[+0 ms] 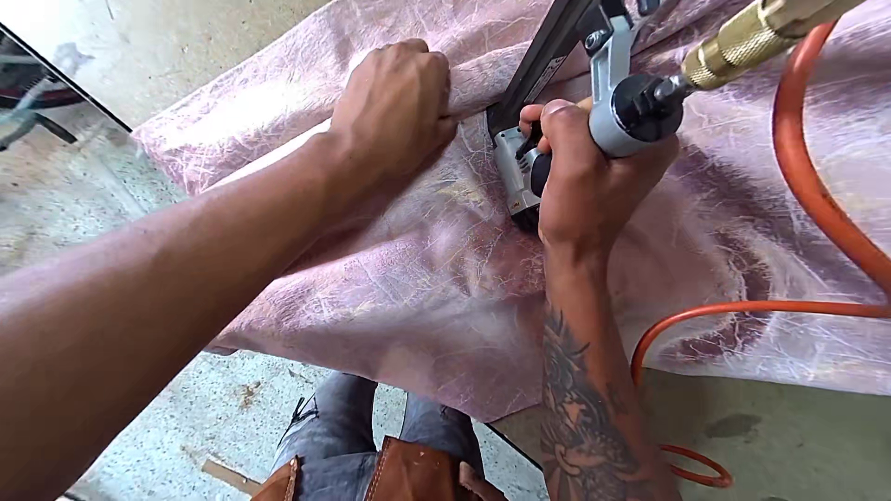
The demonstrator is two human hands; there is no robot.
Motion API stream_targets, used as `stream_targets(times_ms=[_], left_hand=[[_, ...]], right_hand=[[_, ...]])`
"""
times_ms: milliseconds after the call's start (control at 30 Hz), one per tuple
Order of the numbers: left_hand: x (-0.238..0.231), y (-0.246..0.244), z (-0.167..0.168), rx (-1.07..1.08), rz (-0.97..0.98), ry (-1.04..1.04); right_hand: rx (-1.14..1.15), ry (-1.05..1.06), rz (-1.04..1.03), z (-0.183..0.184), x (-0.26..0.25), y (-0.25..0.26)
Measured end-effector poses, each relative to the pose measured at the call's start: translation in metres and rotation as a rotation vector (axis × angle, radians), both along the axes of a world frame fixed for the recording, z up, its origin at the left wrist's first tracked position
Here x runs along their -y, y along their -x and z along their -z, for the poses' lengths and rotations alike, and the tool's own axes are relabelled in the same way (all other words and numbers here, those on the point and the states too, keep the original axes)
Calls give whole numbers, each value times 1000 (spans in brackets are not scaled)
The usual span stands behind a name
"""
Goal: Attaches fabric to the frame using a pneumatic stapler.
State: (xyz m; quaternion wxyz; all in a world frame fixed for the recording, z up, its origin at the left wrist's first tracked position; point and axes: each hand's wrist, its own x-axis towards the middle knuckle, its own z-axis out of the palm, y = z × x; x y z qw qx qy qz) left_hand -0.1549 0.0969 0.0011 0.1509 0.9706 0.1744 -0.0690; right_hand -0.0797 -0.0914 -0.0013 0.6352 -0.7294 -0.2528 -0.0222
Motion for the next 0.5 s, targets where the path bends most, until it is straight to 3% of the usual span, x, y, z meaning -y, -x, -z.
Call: stream_targets(times_ms=[167,500], left_hand=[[-8,-1,3,29,48,11],[-10,-4,5,13,41,15]], right_hand=[[-31,-90,-20,4,-4,-4],[12,-52,-16,1,-14,21]])
